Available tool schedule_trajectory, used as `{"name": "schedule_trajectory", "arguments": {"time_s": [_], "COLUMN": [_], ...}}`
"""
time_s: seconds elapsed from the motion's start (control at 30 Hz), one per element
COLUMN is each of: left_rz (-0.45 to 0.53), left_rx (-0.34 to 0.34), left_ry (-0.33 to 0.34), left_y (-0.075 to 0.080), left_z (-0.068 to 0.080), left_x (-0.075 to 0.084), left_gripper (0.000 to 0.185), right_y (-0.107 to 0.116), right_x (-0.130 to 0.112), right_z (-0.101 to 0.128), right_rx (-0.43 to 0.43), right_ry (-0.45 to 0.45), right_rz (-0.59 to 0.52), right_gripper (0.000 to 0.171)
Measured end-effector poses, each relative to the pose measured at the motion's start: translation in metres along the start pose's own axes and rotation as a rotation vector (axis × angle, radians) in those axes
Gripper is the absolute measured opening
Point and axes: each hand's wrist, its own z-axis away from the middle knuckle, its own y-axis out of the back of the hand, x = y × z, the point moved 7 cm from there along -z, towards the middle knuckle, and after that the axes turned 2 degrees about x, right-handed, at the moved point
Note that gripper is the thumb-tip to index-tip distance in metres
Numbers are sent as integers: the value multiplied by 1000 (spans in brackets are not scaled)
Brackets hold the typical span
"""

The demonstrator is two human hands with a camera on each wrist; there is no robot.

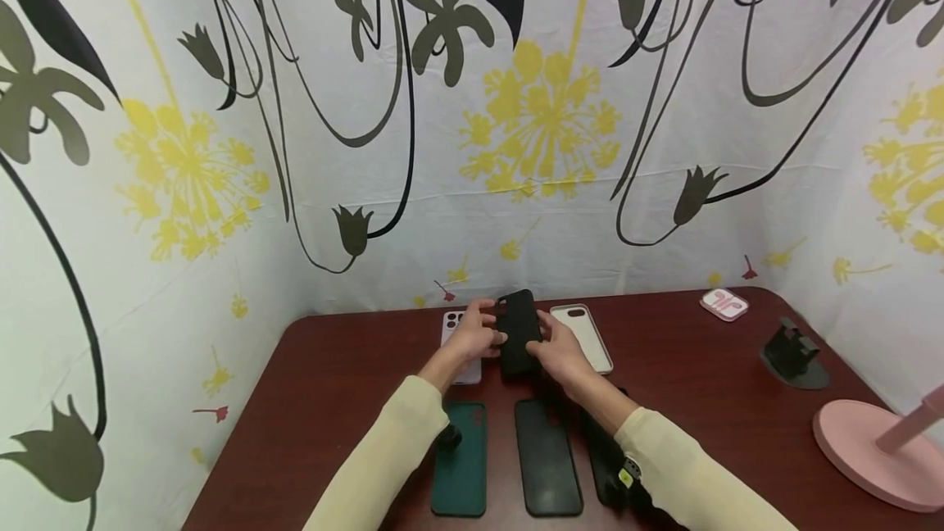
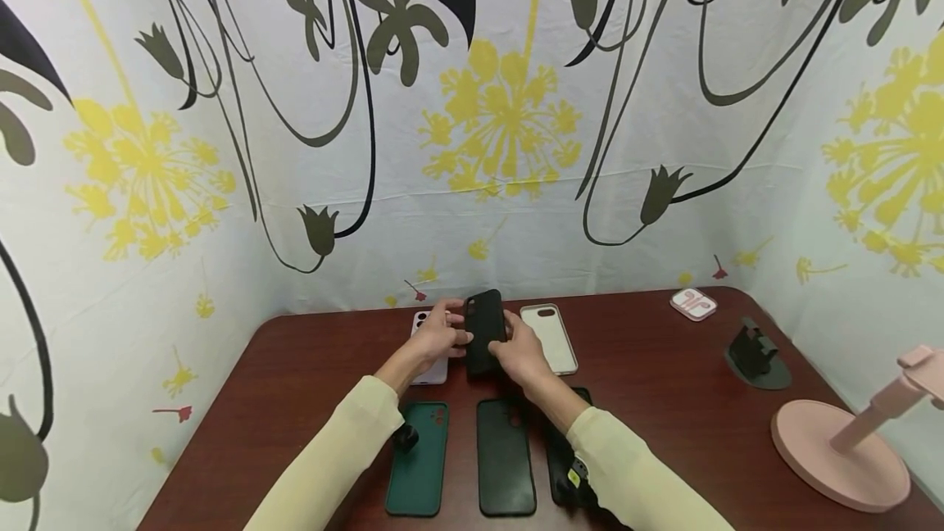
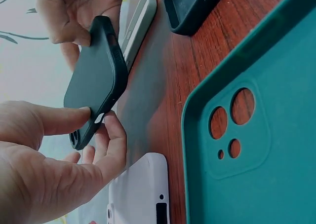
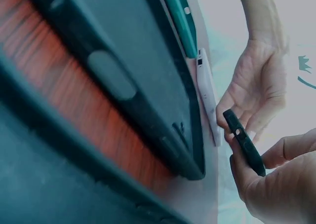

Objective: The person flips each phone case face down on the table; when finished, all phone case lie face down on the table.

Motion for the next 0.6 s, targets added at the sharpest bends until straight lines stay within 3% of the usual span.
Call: {"name": "schedule_trajectory", "arguments": {"time_s": [0.23,0.47,0.6], "left_rz": [-102,-212,-282], "left_rx": [55,118,146], "left_ry": [-36,-90,-133], "left_y": [-1,-1,-1], "left_z": [2,3,4], "left_x": [1,6,10], "left_gripper": [65,67,65], "right_y": [3,6,5], "right_x": [1,-5,-7], "right_z": [-6,-16,-18], "right_rx": [18,70,74], "right_ry": [51,170,187], "right_rz": [247,566,659], "right_gripper": [77,73,69]}}
